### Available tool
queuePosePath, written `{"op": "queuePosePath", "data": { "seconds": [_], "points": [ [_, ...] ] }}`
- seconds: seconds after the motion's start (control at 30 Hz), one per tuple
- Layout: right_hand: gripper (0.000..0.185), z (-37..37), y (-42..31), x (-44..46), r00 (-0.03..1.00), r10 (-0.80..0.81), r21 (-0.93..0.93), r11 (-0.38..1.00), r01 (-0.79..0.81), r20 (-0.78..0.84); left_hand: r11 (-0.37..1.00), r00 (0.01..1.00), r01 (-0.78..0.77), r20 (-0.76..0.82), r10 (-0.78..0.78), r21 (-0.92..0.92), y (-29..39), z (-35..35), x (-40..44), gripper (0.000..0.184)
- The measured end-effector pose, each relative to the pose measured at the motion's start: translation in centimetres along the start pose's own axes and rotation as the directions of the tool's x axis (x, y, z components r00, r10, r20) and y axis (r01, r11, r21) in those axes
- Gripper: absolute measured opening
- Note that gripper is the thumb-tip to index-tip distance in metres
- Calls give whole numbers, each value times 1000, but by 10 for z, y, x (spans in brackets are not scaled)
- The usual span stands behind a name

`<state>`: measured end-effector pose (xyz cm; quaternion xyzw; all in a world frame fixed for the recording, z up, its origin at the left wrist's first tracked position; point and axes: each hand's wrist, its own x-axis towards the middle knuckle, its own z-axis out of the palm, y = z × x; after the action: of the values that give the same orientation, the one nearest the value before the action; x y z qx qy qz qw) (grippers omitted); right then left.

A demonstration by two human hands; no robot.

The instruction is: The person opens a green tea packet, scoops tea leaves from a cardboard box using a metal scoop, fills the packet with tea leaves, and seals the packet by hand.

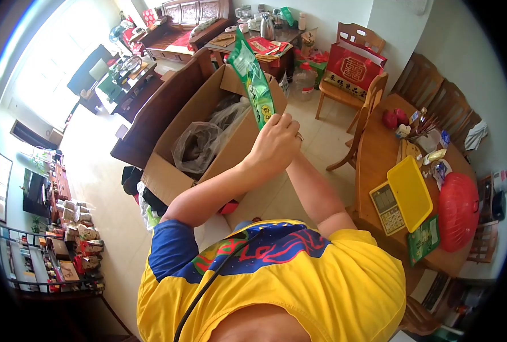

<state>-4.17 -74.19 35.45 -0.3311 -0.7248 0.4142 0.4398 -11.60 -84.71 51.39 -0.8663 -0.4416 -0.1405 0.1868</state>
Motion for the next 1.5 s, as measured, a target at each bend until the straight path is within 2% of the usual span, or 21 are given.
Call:
{"op": "queuePosePath", "data": {
  "seconds": [0.03,0.07,0.1,0.13,0.17,0.23,0.37,0.43,0.5,0.57,0.67,0.9,1.0,1.3,1.37,1.4,1.47,1.5],
  "points": [
    [30,0,-1,5,1000,-4,6,1000,4,-12,989,993,-56,-115,40,-139,-3,-2,0,13],
    [30,1,-2,12,1000,-8,10,1000,8,-28,988,992,-58,-116,41,-141,-5,-5,1,13],
    [30,0,-5,18,999,-13,24,1000,14,-36,975,924,-143,-376,71,-167,-7,-13,4,16],
    [30,1,-8,24,999,-18,34,999,20,-47,958,788,-232,-610,84,-168,-11,-17,6,20],
    [30,0,-11,30,998,-27,45,999,29,-52,958,787,-234,-610,86,-167,-19,-17,6,20],
    [30,-2,-13,40,997,-36,55,998,39,-63,972,731,-10,-665,-154,-236,-45,-13,7,26],
    [30,-6,-15,43,997,-37,72,997,42,-68,913,647,372,-659,-384,-167,-116,-8,6,33],
    [30,-8,-16,45,997,-32,79,996,37,-70,883,611,449,-674,-415,-137,-138,-6,5,34],
    [29,-11,-17,45,997,-23,83,996,29,-72,873,643,445,-608,-466,-198,-152,-5,2,34],
    [29,-10,-19,46,998,-19,88,996,25,-67,836,627,473,-561,-540,-277,-153,-4,-2,35],
    [29,-11,-18,44,997,-9,98,995,16,-71,844,596,484,-619,-511,-231,-152,-5,-2,32],
    [29,-22,-20,25,991,48,149,988,-29,-127,874,624,432,-626,-468,-223,-129,5,-6,28],
    [29,-35,-22,8,979,93,178,982,-61,-179,843,595,406,-598,-537,-354,-111,17,-5,25],
    [29,-70,-27,-39,900,237,258,955,-146,-365,826,583,309,-593,-556,-471,-94,39,1,21],
    [28,-76,-27,-48,879,257,269,951,-154,-402,715,611,207,-482,-628,-668,-92,38,1,17],
    [28,-80,-27,-51,871,263,273,949,-156,-415,715,612,205,-482,-627,-669,-92,37,0,17],
    [28,-87,-26,-57,854,273,276,948,-160,-442,476,668,245,-209,-715,-845,-91,34,-1,11],
    [28,-91,-26,-61,844,280,277,947,-164,-457,479,665,245,-213,-716,-843,-93,37,-3,11]
  ]
}}
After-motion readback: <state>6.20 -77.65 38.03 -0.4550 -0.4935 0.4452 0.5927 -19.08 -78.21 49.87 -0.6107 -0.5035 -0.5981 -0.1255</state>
